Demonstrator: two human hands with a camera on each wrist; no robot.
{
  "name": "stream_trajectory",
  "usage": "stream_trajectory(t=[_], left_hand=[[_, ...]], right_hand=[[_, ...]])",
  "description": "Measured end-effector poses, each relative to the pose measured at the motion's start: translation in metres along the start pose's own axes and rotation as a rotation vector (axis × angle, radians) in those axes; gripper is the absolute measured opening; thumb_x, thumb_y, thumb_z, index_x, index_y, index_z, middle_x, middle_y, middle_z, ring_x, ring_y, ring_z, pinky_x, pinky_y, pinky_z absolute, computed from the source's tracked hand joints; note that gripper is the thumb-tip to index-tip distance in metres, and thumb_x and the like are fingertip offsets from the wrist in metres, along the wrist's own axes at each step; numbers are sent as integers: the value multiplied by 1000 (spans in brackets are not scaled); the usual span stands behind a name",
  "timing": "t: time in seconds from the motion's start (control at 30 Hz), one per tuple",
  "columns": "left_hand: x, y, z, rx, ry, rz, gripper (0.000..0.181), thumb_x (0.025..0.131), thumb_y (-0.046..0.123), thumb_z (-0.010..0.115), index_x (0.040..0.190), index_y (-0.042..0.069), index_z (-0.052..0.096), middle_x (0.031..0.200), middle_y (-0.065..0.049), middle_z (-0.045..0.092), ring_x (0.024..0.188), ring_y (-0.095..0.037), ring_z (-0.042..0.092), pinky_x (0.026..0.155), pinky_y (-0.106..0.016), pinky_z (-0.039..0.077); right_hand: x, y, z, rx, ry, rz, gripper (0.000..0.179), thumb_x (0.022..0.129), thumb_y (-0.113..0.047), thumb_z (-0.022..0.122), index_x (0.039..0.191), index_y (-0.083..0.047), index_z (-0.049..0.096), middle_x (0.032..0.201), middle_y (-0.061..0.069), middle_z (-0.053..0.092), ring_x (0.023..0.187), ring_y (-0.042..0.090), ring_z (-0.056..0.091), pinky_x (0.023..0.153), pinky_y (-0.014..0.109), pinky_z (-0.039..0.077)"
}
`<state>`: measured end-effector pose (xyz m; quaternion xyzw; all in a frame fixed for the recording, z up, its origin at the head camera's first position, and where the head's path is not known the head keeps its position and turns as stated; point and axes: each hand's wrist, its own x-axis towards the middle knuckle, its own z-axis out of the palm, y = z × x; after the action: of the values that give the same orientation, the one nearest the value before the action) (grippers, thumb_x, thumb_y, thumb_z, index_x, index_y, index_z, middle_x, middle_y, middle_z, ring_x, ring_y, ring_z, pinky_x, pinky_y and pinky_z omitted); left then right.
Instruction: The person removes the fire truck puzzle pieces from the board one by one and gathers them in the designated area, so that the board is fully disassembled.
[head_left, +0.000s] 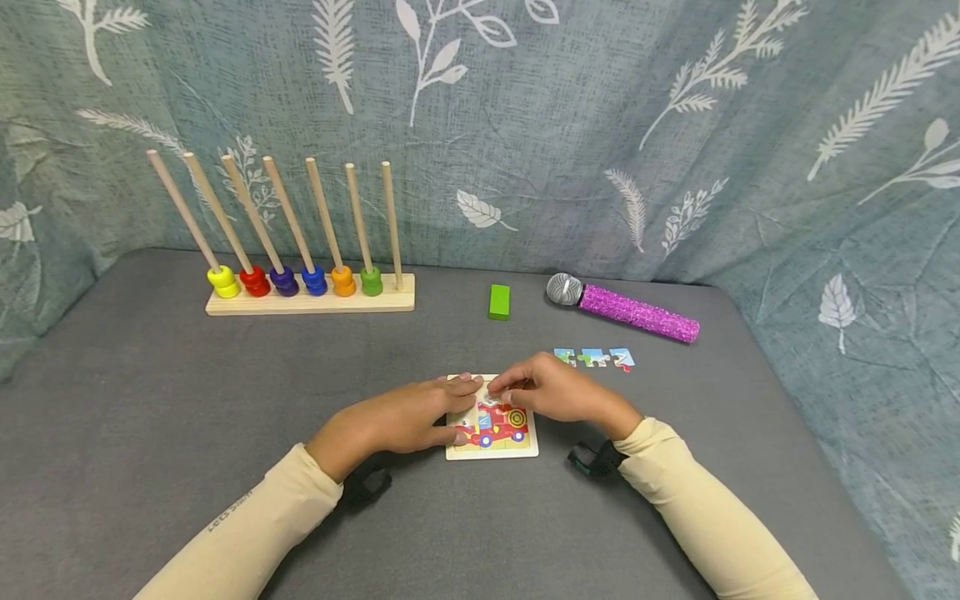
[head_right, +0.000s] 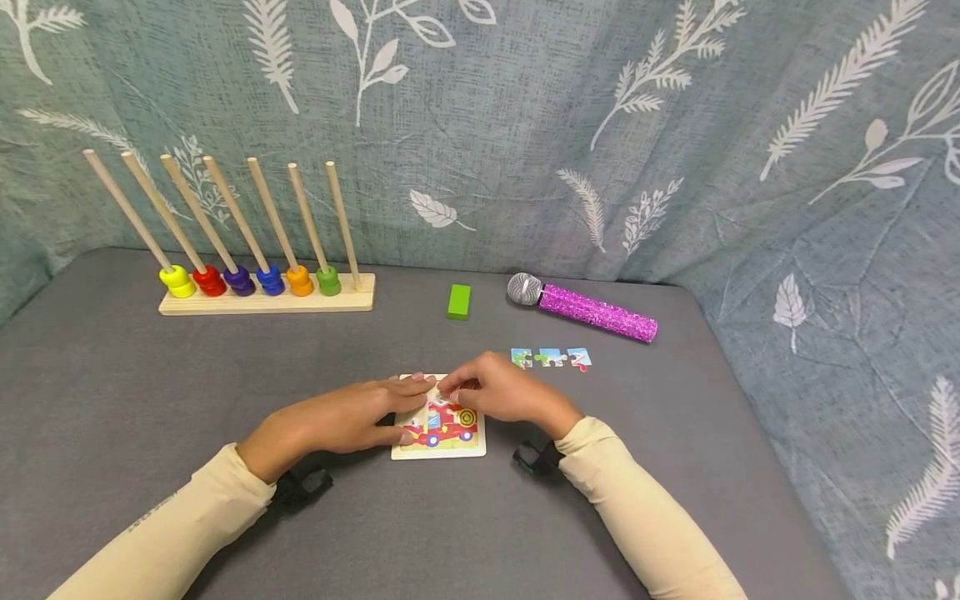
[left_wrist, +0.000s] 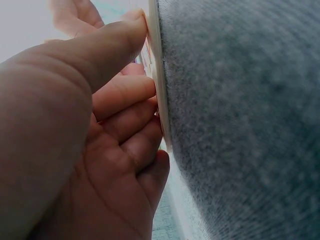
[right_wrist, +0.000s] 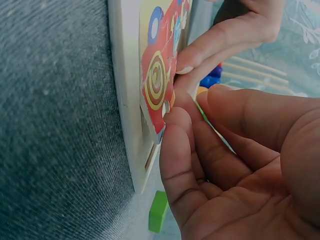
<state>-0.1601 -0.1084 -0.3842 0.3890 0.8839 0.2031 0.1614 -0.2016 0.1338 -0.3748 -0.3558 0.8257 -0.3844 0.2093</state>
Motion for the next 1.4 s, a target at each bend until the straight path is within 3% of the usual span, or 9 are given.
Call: stream_trajectory(t=[0.27,0.67,1.03,1.4], left_hand=[[0,0,0,-2,3,2,54,96,20,64,141,-4,47,153,-14,34,142,-29,28,112,-46,26],[1,-1,2,5,3,-1,55,96,21,64,142,-2,46,154,-13,34,142,-29,29,111,-47,27],[1,-1,2,-7,2,2,59,96,21,64,146,0,41,154,-14,32,141,-31,28,111,-48,28],[1,-1,0,-24,2,5,57,95,23,65,144,-1,45,152,-17,34,141,-32,28,112,-49,26]], right_hand=[[1,2,3,-31,12,14,23,90,3,60,110,3,71,102,7,72,79,5,58,68,21,50],[-1,5,5,-80,11,-64,25,88,5,63,111,0,71,104,8,70,73,7,56,64,24,49],[2,10,12,1,-24,-103,28,87,6,64,112,-6,70,104,6,63,74,11,56,65,25,48],[4,10,13,76,33,-107,26,88,5,65,113,-1,69,104,8,65,86,16,58,76,28,50]])
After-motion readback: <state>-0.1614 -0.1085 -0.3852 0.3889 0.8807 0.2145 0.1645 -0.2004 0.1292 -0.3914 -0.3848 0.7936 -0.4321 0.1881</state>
